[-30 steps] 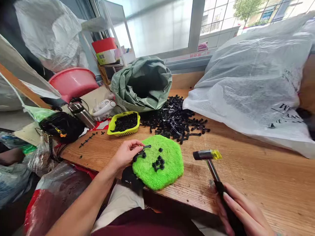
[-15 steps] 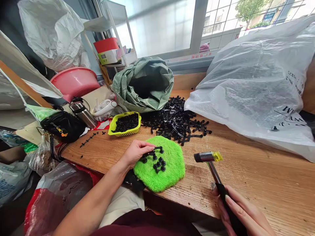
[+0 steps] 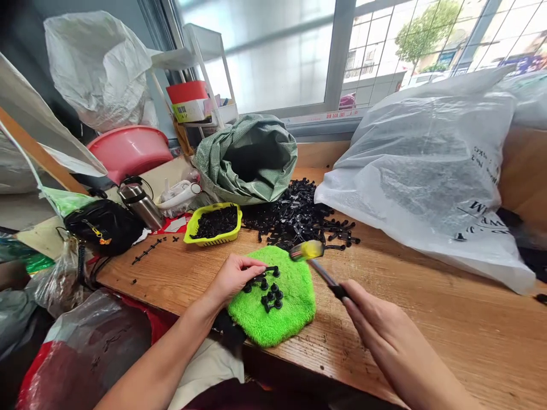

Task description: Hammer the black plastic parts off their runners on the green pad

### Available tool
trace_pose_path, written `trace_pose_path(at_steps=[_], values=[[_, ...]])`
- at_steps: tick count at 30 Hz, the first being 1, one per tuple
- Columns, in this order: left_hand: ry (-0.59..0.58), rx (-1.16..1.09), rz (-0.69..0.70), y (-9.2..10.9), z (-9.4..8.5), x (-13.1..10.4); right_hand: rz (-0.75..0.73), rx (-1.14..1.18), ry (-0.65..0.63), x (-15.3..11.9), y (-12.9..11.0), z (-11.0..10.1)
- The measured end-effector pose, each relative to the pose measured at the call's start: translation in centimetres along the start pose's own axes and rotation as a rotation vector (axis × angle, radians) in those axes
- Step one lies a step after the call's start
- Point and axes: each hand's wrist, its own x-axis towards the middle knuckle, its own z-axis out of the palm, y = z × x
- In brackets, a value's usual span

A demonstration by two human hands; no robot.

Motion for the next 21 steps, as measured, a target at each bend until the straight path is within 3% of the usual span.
trace_pose_path(at_steps=[3, 7, 10, 21], values=[[-0.005, 0.035, -0.004, 0.1, 0.0, 0.0, -0.182, -0.09, -0.015, 2.3, -0.7, 0.3], [-0.016, 0.079, 0.02, -0.1, 0.0, 0.0, -0.305, -0.26, -0.021, 2.9, -0.5, 1.4], [-0.008, 0.097, 0.041, -0.3, 0.0, 0.0, -0.31, -0.342, -0.06, 2.7, -0.5, 1.6], [-0.025, 0.117, 0.053, 0.4, -0.2, -0.2, -0.198, -0.31, -0.137, 3.6, -0.6, 1.5]])
